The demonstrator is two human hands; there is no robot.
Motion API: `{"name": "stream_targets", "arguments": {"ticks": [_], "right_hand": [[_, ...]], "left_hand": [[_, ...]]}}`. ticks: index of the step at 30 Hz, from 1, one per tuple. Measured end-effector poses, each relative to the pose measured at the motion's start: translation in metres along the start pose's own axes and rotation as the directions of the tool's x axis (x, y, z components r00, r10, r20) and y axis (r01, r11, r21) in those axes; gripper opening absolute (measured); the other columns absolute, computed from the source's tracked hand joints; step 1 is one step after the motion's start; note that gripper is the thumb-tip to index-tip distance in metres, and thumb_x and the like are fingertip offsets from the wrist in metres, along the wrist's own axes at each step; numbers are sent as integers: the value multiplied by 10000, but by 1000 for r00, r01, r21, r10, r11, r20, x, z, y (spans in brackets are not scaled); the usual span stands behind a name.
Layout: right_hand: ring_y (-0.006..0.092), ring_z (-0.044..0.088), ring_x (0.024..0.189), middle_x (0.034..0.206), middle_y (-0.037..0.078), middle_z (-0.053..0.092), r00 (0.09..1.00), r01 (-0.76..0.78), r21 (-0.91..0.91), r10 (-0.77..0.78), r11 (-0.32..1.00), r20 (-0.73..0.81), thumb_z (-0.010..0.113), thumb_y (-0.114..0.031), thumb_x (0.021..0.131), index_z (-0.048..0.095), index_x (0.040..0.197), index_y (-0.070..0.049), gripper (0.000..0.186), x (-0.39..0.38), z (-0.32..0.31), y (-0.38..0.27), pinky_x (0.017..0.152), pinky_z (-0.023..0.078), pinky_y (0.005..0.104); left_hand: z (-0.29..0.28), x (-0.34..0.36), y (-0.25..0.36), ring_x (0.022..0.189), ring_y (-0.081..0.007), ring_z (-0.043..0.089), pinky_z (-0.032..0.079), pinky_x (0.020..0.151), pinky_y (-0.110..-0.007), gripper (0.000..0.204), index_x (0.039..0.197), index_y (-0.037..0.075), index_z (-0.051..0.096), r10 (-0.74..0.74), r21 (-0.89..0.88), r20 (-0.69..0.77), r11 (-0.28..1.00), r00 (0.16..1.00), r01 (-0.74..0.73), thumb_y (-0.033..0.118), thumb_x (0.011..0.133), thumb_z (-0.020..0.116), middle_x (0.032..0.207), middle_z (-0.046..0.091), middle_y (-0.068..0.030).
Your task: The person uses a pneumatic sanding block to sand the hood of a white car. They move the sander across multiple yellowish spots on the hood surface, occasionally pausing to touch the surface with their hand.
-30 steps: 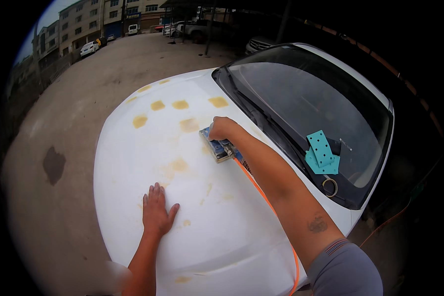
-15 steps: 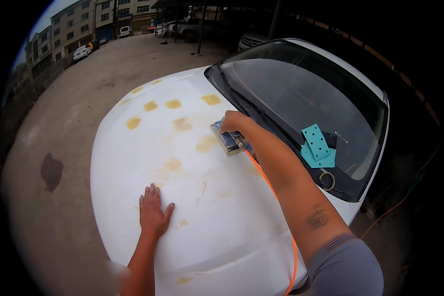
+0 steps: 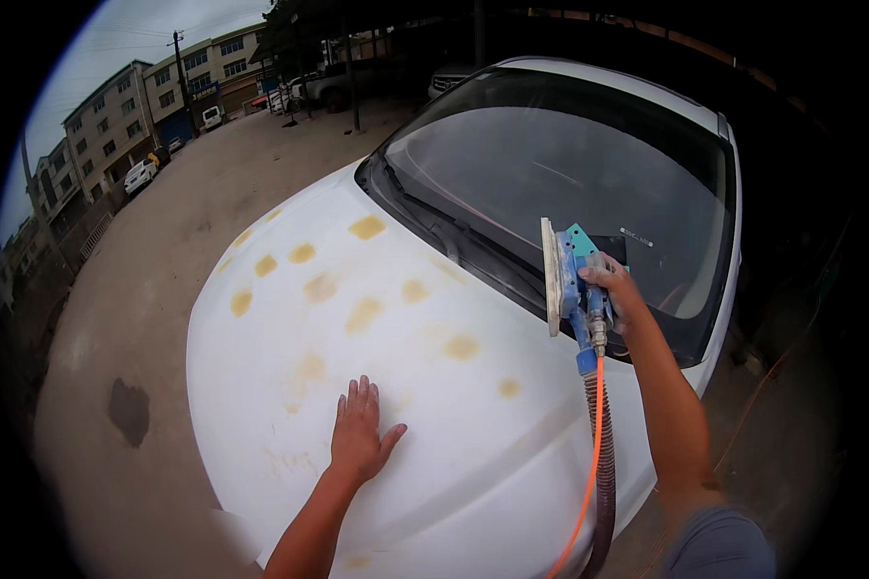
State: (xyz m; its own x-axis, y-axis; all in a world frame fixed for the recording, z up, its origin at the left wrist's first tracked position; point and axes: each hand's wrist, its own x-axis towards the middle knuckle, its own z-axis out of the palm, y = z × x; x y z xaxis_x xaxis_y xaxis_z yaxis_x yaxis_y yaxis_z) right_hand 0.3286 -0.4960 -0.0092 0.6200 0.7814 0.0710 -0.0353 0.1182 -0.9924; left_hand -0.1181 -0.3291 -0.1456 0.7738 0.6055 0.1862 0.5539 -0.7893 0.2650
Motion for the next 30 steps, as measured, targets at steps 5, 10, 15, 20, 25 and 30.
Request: {"name": "stream_targets", "arguments": {"ticks": [5, 10, 15, 20, 25, 30], "right_hand": [[255, 779, 956, 1174, 217, 744, 989, 91, 690, -149, 718, 24, 686, -256, 894, 603, 1303, 90, 542, -50, -99, 97, 860, 656, 399], [266, 785, 937, 1096, 207, 772, 986, 115, 834, -164, 540, -30, 639, -246, 911, 666, 1255, 88, 480, -61, -118, 166, 842, 658, 403], [257, 768, 989, 1144, 192, 751, 956, -257, 749, 49, 611, 288, 711, -248, 846, 616, 1320, 66, 576, -64, -94, 138, 924, 622, 374], [225, 730, 1054, 1214, 145, 702, 948, -268, 701, 53, 661, 313, 806, -232, 755, 509, 1420, 25, 773, -59, -81, 113, 980, 592, 356], [221, 718, 1059, 1214, 124, 681, 947, -295, 724, 92, 624, 307, 806, -199, 779, 484, 1442, 5, 765, -55, -86, 123, 993, 583, 360], [222, 698, 1075, 1229, 130, 648, 944, -312, 691, 130, 652, 304, 811, -183, 786, 435, 1490, 10, 822, -55, -85, 126, 997, 572, 358]], "left_hand": [[53, 155, 55, 1611, -437, 141, 162, 1303, -518, 983, 1609, -119, 249, 18, 46, 87, 999, 996, -22, 646, 1041, 490, 1709, 196, -307], [66, 263, 42, 1609, -440, 150, 160, 1300, -523, 1010, 1612, -121, 243, -56, 97, 12, 994, 998, 55, 692, 1041, 427, 1712, 184, -313], [87, 355, -8, 1604, -438, 176, 175, 1289, -551, 1008, 1594, -132, 283, -183, 125, -31, 975, 983, 186, 700, 1039, 415, 1698, 227, -317], [84, 399, -19, 1594, -449, 205, 199, 1276, -554, 1003, 1581, -127, 326, -234, 135, -84, 960, 969, 244, 709, 1032, 410, 1685, 250, -332], [95, 375, -5, 1595, -456, 194, 199, 1279, -549, 1012, 1578, -146, 305, -206, 141, -50, 967, 977, 212, 692, 1029, 446, 1687, 238, -336], [94, 320, 29, 1589, -471, 193, 193, 1280, -546, 1004, 1571, -159, 300, -150, 117, -57, 981, 987, 156, 668, 1029, 477, 1677, 235, -357]]}}
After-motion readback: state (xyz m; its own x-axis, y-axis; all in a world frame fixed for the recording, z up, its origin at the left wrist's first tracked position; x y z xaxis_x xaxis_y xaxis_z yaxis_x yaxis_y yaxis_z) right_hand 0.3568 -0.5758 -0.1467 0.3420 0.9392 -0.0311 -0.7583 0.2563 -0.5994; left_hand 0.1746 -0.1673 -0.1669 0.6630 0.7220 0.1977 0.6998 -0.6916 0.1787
